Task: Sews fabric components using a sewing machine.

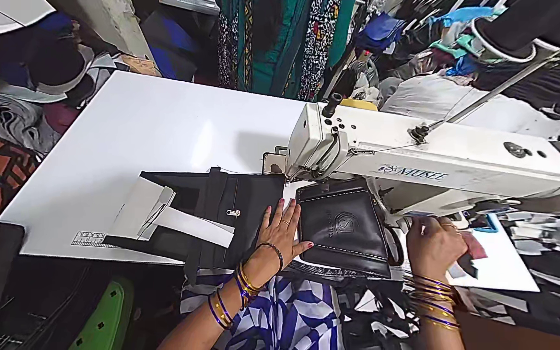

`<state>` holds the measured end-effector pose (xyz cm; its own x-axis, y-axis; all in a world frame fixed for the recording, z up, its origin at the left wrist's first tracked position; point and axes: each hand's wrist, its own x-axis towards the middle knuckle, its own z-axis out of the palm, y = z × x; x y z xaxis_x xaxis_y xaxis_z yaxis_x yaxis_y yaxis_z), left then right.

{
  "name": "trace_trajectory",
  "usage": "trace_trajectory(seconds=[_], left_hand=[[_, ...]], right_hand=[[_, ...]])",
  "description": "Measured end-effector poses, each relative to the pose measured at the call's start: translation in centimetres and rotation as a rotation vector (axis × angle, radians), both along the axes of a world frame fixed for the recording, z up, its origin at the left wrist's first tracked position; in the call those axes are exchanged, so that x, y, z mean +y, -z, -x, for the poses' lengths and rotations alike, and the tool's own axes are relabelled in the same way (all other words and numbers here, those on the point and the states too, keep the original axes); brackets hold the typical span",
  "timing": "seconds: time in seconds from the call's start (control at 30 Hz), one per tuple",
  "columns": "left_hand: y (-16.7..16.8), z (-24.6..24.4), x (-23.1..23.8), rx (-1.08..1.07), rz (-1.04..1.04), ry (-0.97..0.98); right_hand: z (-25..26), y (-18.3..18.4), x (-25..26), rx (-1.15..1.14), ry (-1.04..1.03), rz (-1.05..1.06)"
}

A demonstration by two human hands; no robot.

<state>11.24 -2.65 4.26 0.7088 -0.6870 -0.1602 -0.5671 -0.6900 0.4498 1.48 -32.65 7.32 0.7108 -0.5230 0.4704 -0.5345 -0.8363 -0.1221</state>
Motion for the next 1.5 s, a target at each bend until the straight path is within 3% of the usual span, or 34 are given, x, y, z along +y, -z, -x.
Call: trace_trajectory(seconds=[0.2, 0.33, 0.4, 0.47, 0.53, 0.6, 0.67, 0.8, 0.97, 1.07, 1.17, 1.33, 1.5], left_hand=[[0.3, 1.4, 0.6, -0.037, 0.021, 0.005], [0.5, 2.3, 0.9, -0.046, 0.028, -0.001], [0.4, 2.3, 0.6, -0.03, 0.028, -0.016], [0.3, 2.0, 0.1, -0.011, 0.069, -0.054], [-0.5, 1.6, 0.8, 0.057, 0.149, -0.058], [-2.4, 0.4, 3.2, 0.193, 0.162, 0.091], [-3.2, 0.0, 6.5, 0.225, 0.121, 0.318], [0.2, 0.1, 9.4, -0.107, 0.17, 0.507], [1.7, -0.1, 8.8, -0.275, 0.255, 0.48], [1.3, -0.4, 8.4, -0.231, 0.226, 0.47], [1.6, -0.7, 8.2, -0.263, 0.227, 0.469], [2.1, -0.9, 7.8, -0.338, 0.28, 0.436], [1.7, -0.8, 7.5, -0.354, 0.244, 0.409]], right_hand=[[-0.3, 1.7, 0.1, -0.025, 0.018, 0.034], [0.2, -0.4, 0.4, 0.035, -0.015, -0.042], [1.2, -2.2, 2.4, 0.008, -0.19, -0.13], [2.3, -2.2, 7.4, -0.06, -0.519, -0.154], [3.6, 0.1, 13.8, -0.027, -0.823, -0.267], [4.1, 3.2, 17.8, 0.013, -0.952, -0.26], [4.5, 5.0, 18.3, 0.01, -0.951, -0.215], [4.2, 5.6, 17.5, 0.0, -0.946, -0.215], [1.3, 4.5, 15.3, 0.029, -1.034, -0.217], [-0.5, 3.3, 14.0, 0.14, -1.128, -0.273], [-1.8, 2.7, 13.6, 0.211, -1.201, -0.19], [-2.8, 4.2, 14.7, 0.02, -1.175, 0.004], [-2.7, 3.7, 14.5, 0.077, -1.137, -0.07]])
